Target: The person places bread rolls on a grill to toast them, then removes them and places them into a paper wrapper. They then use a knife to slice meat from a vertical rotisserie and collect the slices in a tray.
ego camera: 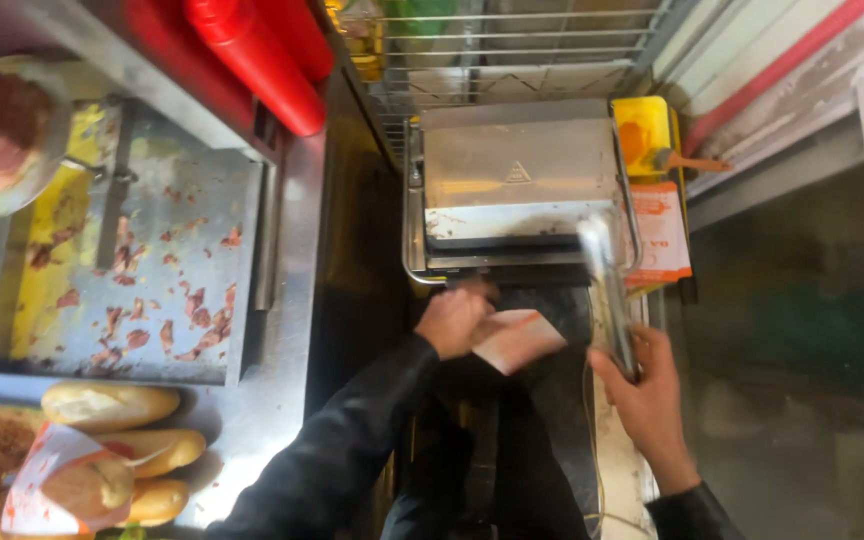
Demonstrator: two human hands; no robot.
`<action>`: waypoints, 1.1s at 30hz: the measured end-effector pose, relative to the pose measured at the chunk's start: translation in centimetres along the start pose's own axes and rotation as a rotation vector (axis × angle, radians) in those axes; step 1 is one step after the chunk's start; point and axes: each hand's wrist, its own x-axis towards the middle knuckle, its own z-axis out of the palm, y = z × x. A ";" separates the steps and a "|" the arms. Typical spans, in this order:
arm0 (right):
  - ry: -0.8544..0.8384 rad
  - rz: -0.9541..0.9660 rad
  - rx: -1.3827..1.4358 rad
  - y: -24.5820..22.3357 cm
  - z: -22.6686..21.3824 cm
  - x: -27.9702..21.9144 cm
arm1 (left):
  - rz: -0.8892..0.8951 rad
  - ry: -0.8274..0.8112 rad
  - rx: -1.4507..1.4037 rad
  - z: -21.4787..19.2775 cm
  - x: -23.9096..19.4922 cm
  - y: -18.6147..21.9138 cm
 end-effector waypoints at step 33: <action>0.236 0.082 0.308 14.8 2.5 17.9 | 0.127 0.151 0.581 -24.1 9.3 2.4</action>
